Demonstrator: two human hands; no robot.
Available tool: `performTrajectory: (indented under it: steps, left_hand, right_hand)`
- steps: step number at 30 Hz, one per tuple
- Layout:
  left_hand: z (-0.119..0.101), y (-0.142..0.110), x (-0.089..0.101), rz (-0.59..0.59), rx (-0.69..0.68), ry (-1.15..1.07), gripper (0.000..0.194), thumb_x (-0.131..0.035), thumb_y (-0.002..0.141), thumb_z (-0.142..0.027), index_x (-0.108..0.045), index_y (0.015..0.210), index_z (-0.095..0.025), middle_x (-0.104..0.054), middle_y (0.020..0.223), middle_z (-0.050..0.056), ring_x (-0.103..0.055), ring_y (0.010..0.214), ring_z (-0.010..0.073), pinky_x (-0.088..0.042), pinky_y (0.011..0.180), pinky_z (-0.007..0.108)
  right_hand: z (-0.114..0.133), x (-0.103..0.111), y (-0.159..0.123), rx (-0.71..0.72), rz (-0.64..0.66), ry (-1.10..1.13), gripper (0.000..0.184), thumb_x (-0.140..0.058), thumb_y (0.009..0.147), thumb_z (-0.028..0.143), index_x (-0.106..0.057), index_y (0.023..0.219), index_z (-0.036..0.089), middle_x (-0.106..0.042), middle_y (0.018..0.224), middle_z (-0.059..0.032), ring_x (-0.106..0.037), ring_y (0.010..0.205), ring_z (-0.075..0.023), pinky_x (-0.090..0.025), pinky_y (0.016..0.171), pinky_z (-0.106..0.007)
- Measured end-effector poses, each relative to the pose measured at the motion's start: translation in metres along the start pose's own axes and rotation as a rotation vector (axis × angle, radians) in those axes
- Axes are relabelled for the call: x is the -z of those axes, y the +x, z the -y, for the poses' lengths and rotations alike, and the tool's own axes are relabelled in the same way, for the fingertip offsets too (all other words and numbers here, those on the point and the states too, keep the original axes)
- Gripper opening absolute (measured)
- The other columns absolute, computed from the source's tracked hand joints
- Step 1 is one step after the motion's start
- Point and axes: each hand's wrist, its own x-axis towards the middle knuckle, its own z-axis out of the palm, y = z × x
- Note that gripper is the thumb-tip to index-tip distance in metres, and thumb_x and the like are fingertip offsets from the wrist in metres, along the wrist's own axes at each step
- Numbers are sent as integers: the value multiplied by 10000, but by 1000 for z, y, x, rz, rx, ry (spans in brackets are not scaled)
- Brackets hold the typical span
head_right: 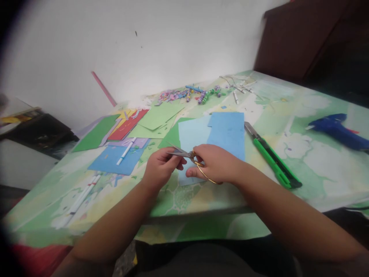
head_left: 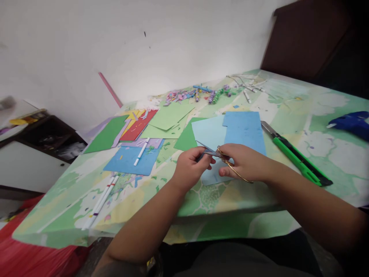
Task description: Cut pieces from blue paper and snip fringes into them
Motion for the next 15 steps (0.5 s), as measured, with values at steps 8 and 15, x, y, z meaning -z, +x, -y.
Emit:
performTrajectory:
  steps: [8, 15]
  left_hand:
    - [0, -1, 1, 1, -33, 59, 150, -497, 738, -226, -582, 644, -147, -602, 595, -7, -539, 501, 69, -433, 499, 182]
    - [-1, 0, 3, 32, -15, 30, 174, -508, 734, -246, -589, 623, -139, -612, 602, 4, -532, 480, 61, -434, 485, 179]
  right_hand:
    - [-1, -2, -1, -10, -29, -75, 411, -472, 682, 592, -385, 614, 196, -441, 584, 10, -376, 527, -119, -253, 502, -239]
    - [-2, -3, -1, 2, -64, -152, 423, -464, 687, 602, -368, 605, 199, -453, 584, 6, -384, 533, -125, -234, 483, -230]
